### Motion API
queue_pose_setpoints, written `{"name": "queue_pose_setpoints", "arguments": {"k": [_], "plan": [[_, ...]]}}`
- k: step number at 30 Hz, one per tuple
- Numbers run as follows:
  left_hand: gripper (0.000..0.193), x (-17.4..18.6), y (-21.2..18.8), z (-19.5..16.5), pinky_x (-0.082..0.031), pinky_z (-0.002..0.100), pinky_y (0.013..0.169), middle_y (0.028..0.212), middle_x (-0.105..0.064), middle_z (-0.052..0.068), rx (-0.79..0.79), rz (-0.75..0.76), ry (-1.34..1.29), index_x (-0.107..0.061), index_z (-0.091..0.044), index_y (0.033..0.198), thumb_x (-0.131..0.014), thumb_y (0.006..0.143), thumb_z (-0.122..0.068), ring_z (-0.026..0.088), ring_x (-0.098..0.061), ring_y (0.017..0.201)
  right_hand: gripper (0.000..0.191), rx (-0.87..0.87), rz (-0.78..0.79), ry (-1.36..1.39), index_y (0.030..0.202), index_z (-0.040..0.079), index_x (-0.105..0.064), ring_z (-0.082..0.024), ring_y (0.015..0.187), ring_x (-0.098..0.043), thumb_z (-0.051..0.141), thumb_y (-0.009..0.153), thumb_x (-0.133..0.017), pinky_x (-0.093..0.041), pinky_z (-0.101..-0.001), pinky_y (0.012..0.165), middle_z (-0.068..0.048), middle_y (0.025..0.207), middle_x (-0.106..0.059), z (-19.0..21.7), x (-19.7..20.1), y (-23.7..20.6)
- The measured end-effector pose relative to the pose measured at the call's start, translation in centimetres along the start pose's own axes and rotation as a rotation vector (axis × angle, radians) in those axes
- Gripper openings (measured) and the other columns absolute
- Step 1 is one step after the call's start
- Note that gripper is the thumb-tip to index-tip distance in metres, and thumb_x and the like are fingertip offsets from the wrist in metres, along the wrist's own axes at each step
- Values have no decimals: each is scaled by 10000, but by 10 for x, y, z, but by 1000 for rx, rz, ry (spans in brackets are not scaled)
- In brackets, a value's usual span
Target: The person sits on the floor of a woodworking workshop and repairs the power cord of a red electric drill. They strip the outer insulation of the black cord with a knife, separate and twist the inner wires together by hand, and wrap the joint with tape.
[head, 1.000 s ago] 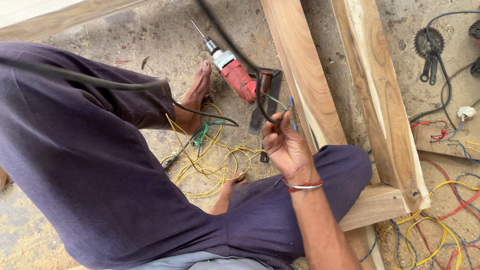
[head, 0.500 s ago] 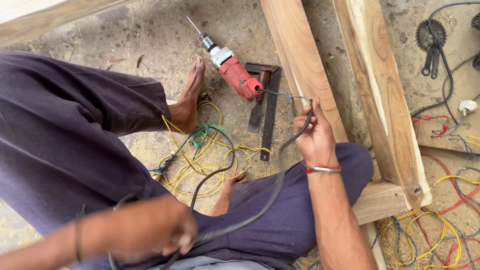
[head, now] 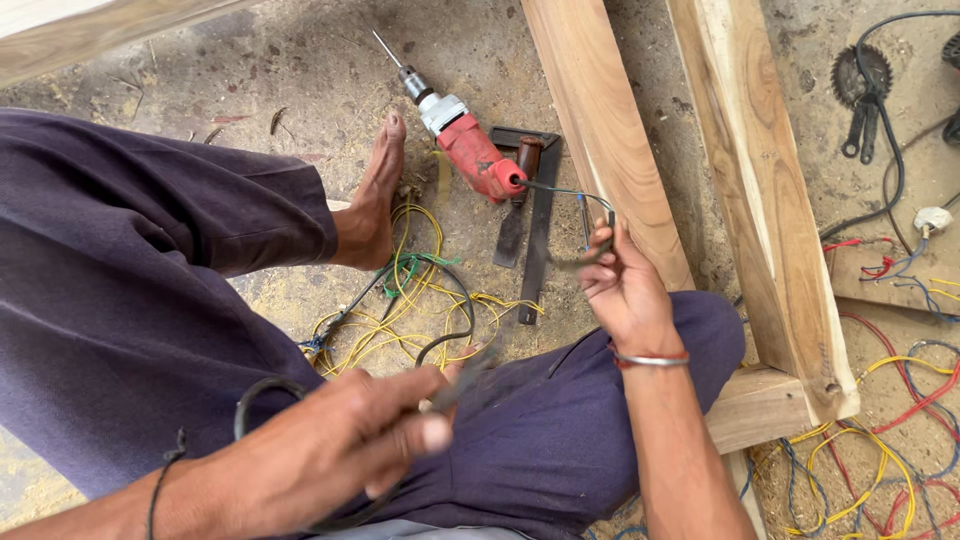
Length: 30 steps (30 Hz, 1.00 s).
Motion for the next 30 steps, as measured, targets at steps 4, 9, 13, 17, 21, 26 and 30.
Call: {"name": "queue_pose_setpoints", "arguments": {"k": [4, 9, 13, 17, 21, 26, 30], "plan": [[303, 4, 2, 1, -410, 253, 511, 687, -530, -33, -126, -31, -317, -655, -43, 966, -536, 1067, -302, 56, -487, 541, 362, 18, 224, 11, 1336, -2, -559, -104, 896, -537, 207, 1055, -648, -475, -206, 716, -38, 1128, -644, -18, -54, -29], [324, -24, 5, 34, -254, 243, 399, 481, -514, -16, 169, 230, -512, -688, -75, 990, -495, 1040, -330, 59, -373, 399, 375, -36, 282, -32, 1316, 100, -593, -146, 1023, -585, 191, 962, -672, -501, -266, 837, -26, 1227, -657, -64, -97, -42], [306, -32, 3, 35, -238, 232, 394, 501, -528, -8, 136, 293, -725, -670, -43, 1000, -504, 1068, -290, 62, -373, 399, 256, -39, 265, 99, 1194, 101, -665, -161, 1067, -603, 216, 969, -707, -504, -270, 845, -17, 1185, -678, -76, -98, -47], [337, -25, 5, 32, -336, 247, 440, 568, -613, 27, 49, 271, -687, -649, -21, 952, -517, 1070, -308, 84, -434, 440, 210, 122, 246, -52, 1105, 54, -699, -169, 956, -628, 225, 989, -736, -497, -260, 774, -63, 1074, -713, -59, -83, -40], [269, 14, 7, 30, -444, 248, 476, 663, -612, 12, 11, -126, -302, -735, -76, 1011, -617, 1023, -317, 68, -524, 533, 199, 252, 69, -243, 997, 54, -699, -168, 837, -658, 244, 952, -738, -486, -251, 659, -100, 964, -721, -25, -61, -45], [197, 98, -1, -17, -517, 388, 534, 695, -640, 87, -309, -744, 417, -662, -51, 1031, -691, 902, -198, 220, -662, 612, 263, 363, 55, -412, 939, 67, -674, -148, 794, -630, 314, 955, -762, -475, -249, 635, -69, 888, -682, 8, -66, -70], [292, 122, 33, -26, -524, 512, 723, 937, -679, 119, -255, -710, 843, -683, -62, 1073, -750, 820, -192, 343, -690, 870, 285, 367, -49, -411, 882, 100, -637, -119, 751, -602, 342, 946, -774, -432, -222, 572, -28, 797, -627, 18, -64, -68]]}}
Point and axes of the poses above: each hand's wrist, its own y-axis towards the middle knuckle, its own x-axis out of the back of the hand, z = x × y, the point moved 8 cm from there along y, towards the middle knuckle
